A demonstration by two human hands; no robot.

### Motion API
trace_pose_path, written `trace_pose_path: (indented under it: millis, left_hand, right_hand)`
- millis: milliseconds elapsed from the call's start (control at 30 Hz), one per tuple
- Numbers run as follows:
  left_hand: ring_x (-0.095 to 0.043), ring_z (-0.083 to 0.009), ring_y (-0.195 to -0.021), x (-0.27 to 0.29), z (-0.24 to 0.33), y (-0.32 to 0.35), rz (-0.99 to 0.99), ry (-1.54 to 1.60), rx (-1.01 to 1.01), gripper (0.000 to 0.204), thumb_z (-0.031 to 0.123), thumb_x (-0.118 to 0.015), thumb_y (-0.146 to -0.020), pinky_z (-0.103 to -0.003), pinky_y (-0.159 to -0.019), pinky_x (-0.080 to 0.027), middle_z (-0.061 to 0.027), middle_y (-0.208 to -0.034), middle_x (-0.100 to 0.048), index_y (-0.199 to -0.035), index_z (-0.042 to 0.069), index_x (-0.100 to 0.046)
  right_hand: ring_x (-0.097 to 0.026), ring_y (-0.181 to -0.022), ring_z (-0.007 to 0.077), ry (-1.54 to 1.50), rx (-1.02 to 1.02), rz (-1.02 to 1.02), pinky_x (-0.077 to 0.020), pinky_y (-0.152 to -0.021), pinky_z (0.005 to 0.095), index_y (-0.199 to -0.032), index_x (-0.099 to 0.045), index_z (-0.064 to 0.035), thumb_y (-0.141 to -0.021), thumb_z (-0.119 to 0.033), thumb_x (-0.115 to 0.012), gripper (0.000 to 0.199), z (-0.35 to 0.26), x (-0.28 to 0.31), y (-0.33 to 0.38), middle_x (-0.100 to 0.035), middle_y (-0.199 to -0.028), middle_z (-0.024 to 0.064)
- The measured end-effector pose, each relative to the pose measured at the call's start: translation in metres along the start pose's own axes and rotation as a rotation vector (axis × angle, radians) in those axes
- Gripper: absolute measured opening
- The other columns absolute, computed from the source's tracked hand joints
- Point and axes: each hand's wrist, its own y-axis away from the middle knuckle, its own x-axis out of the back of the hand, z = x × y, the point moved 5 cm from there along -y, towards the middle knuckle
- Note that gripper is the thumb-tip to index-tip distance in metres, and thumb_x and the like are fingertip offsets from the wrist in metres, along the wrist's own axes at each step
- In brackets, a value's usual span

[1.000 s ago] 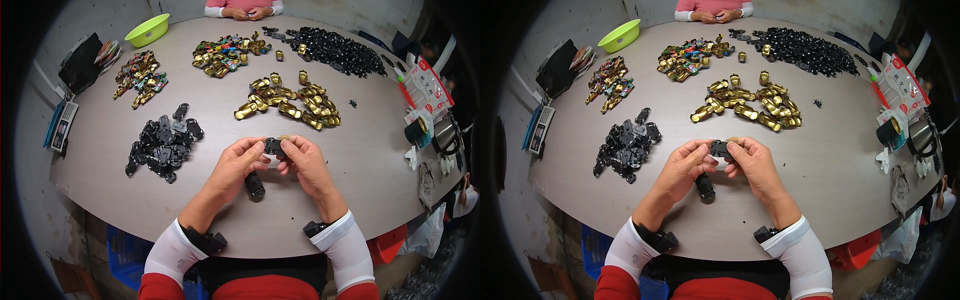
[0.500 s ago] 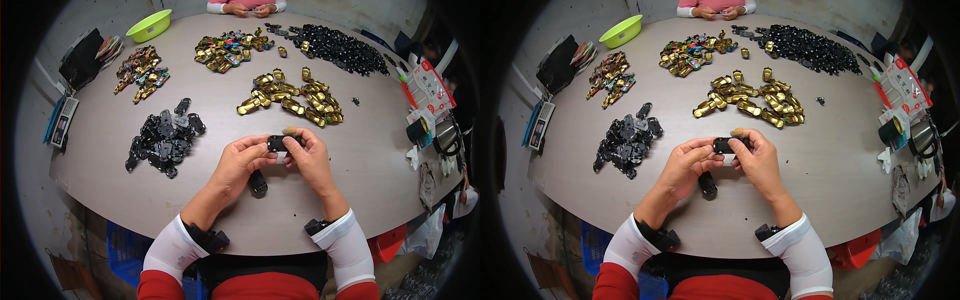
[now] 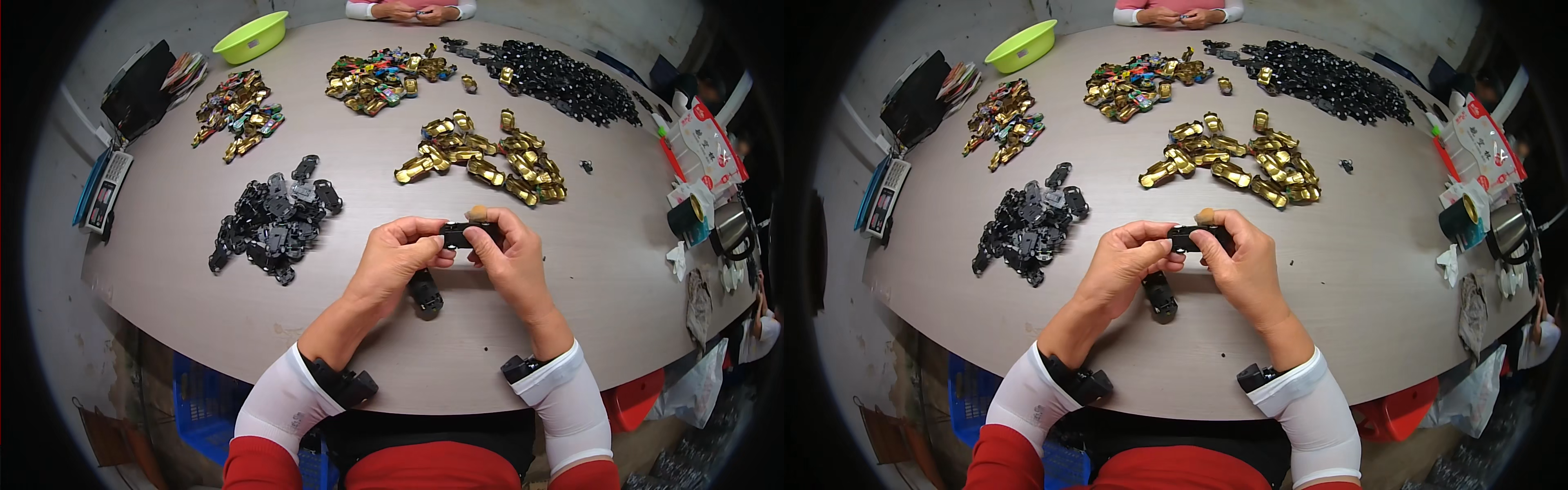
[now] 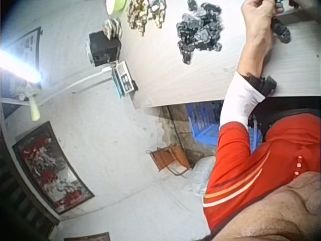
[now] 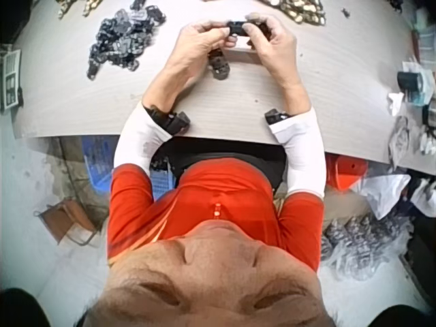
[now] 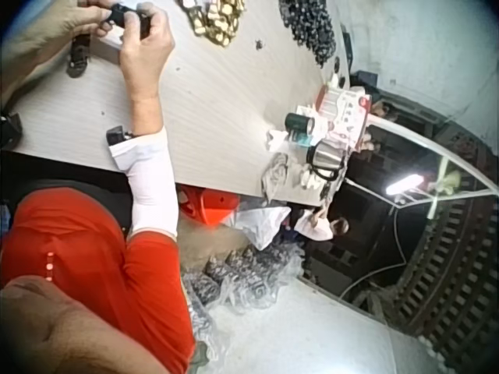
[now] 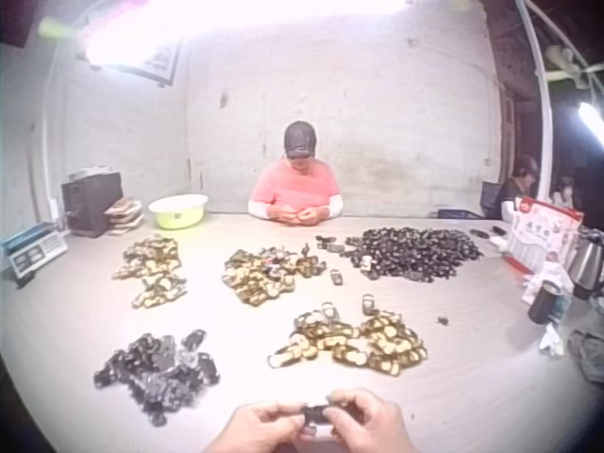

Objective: The person assembles small toy cars by hand at a table. They pick up a black chassis and a colored body, fit them together, and place the completed car on the table. This process is repeated with different colored bodies throughout the clip.

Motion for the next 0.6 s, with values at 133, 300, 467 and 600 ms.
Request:
trace_pose_path:
  millis: [133, 300, 467, 600]
  left_hand:
    - [-0.066, -0.0152, -0.080, -0.002, 0.000, 0.001, 0.033, -0.047, -0.044, 0.025, 0.001, -0.061, -0.088, -0.028, -0.076, -0.057, -0.0102, -0.098, -0.066, -0.113, -0.004, -0.060]
    - [-0.066, -0.0152, -0.079, -0.003, -0.002, 0.001, 0.028, 0.036, 0.011, 0.025, 0.001, -0.061, -0.088, -0.028, -0.076, -0.057, -0.0102, -0.098, -0.066, -0.113, -0.004, -0.060]
    - [-0.066, -0.0156, -0.080, -0.002, 0.000, 0.002, 0.019, 0.003, -0.016, 0.025, 0.002, -0.061, -0.088, -0.027, -0.076, -0.057, -0.0101, -0.097, -0.065, -0.112, -0.005, -0.060]
    - [-0.066, -0.0159, -0.082, -0.002, 0.001, 0.002, 0.019, -0.061, -0.014, 0.025, 0.003, -0.061, -0.088, -0.027, -0.077, -0.057, -0.0096, -0.097, -0.065, -0.112, -0.005, -0.059]
  right_hand:
    - [-0.060, -0.060, 0.0074, 0.124, 0.144, 0.020, -0.0478, -0.053, 0.0222, -0.101, -0.064, 0.0001, -0.087, -0.011, -0.069, 0.018, -0.006, 0.000, 0.001, -0.066, -0.075, 0.0035]
    - [-0.060, -0.059, 0.0067, -0.142, -0.152, 0.005, -0.0479, -0.053, 0.0213, -0.100, -0.065, -0.0002, -0.087, -0.011, -0.069, 0.017, 0.008, 0.001, -0.002, -0.066, -0.074, 0.0030]
    - [-0.059, -0.059, 0.0066, -0.031, -0.051, -0.015, -0.0481, -0.053, 0.0206, -0.101, -0.064, 0.0002, -0.087, -0.011, -0.069, 0.018, 0.001, 0.001, -0.002, -0.066, -0.074, 0.0029]
    - [-0.059, -0.059, 0.0065, 0.046, 0.015, -0.024, -0.0481, -0.053, 0.0204, -0.102, -0.064, 0.0001, -0.087, -0.011, -0.069, 0.019, -0.001, 0.001, -0.001, -0.065, -0.073, 0.0023]
